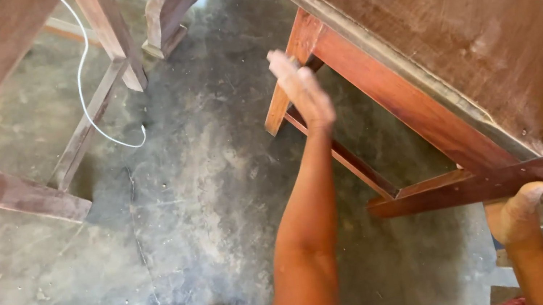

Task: Sanding the surfaces of a wooden chair using sandpaper to smooth the finish

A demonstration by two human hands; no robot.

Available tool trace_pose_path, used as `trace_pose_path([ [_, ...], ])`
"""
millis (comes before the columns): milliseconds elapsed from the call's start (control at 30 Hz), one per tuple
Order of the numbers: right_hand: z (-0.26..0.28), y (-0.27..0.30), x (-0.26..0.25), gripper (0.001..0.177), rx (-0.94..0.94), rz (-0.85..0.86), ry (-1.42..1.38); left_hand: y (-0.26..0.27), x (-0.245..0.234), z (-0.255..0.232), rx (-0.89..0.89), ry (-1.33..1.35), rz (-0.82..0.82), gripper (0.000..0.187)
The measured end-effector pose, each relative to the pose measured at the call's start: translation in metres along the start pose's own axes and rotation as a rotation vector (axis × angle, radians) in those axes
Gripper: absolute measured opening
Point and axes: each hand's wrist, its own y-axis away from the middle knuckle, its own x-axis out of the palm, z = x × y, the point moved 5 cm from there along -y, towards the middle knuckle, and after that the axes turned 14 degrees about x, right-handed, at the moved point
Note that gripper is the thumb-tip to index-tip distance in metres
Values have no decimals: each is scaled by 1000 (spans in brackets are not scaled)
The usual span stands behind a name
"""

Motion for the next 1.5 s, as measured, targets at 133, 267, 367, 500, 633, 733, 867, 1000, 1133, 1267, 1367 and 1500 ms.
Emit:
trace_pose_path([
  [133, -6, 0, -5, 138, 59, -48, 26, 0, 8, 10, -331, -177, 15, 79],
  [267, -15, -4, -18, 140, 42, -69, 50, -33, 25, -57, 106, -99, 145, 70],
  [367, -5, -4, -6, 147, 77, -68, 36, 1, 0, 5, 70, -152, 75, 67],
  [500, 9, 3, 12, 136, -11, -37, 127, 65, -49, 97, -541, -351, 120, 73],
  [633, 4, 0, 3, 140, 53, -52, 146, 23, -5, 34, -210, -301, -8, 70],
  [733, -42, -10, -54, 147, 83, -144, 101, 8, 4, -17, -73, -146, 108, 71],
  [867, -49, -10, -65, 137, -113, -159, 262, 58, -40, 79, -193, -262, 6, 62],
  [1000, -44, -9, -59, 147, -49, -138, 276, 85, -70, 150, -678, -202, -63, 85],
  [1133, -35, -3, -51, 131, -198, -234, 468, 78, -54, 99, -354, -134, 10, 70],
  [1267, -38, -8, -51, 127, -187, -236, 516, 135, -94, 201, -518, -137, 48, 78],
  [1367, -28, -6, -40, 124, -203, -250, 622, 153, -102, 219, -688, -171, -2, 83],
  [1500, -65, -7, -87, 121, -108, -300, 516, 112, -73, 112, -430, 1, 22, 75],
])
